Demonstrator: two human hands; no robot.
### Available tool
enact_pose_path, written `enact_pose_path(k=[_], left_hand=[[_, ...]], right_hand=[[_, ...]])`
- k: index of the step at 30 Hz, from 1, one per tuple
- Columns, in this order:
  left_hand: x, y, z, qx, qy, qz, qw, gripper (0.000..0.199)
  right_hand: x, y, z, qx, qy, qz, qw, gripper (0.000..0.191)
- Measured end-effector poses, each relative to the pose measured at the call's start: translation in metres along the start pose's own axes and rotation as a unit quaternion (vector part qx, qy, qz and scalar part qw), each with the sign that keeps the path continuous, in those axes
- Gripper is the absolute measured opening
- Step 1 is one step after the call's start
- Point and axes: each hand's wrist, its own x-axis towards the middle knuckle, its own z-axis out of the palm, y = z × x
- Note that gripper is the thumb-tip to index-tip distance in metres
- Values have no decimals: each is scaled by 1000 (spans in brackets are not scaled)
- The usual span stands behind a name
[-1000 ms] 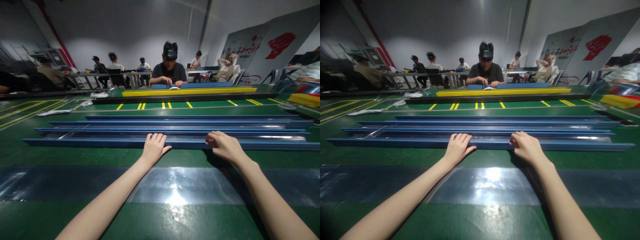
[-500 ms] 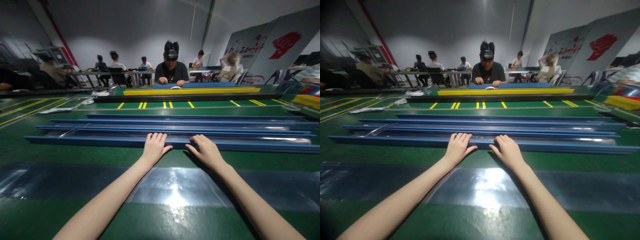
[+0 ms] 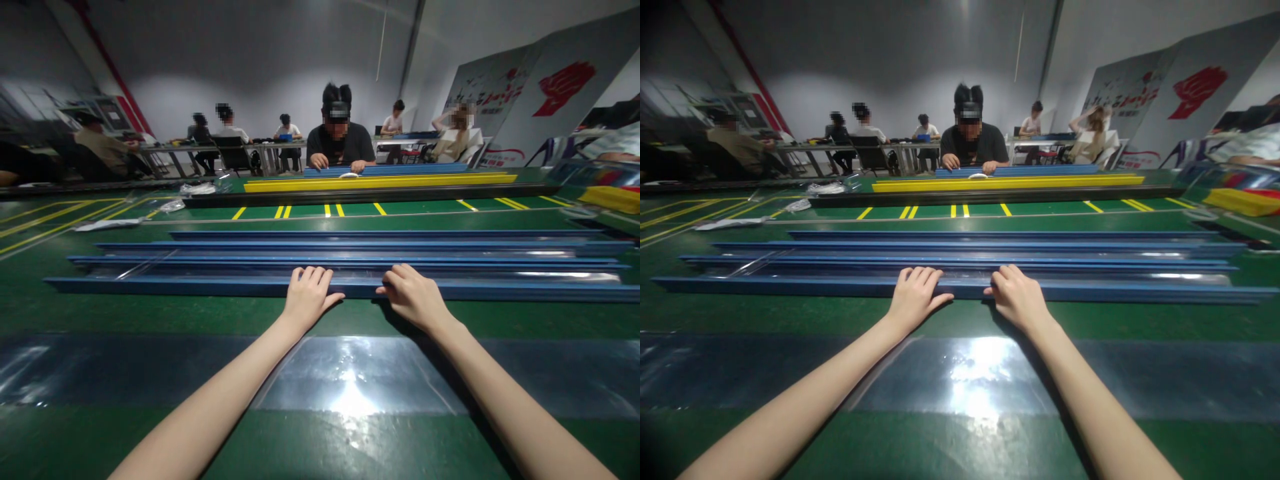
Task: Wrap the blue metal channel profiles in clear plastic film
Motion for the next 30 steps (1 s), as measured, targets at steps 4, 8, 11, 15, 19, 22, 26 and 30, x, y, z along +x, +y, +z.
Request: enact_pose_path(k=[4,8,11,15,19,22,26,30], left_hand=[[0,1,0,-4,-1,2,1000,44],[1,1,0,-7,1,2,1000,41],[1,1,0,-11,3,7,1000,38],[1,0,1,-17,6,16,1000,34],[0,-1,2,-30,8,27,999,30],[0,-2,2,-36,10,30,999,30],[0,-2,2,-36,8,30,999,31],[0,-2,2,-33,4,30,999,32]], right_hand=[[-4,10,-3,4,-7,29,1000,19],[-8,16,-4,-6,-10,54,998,19],[-9,18,-2,5,-17,51,999,20],[-9,19,1,53,-43,24,997,22],[-6,12,2,107,-42,4,993,22],[0,4,2,136,-31,-8,990,22],[4,-2,3,128,-44,-10,991,27],[4,-1,5,113,-50,-21,992,29]])
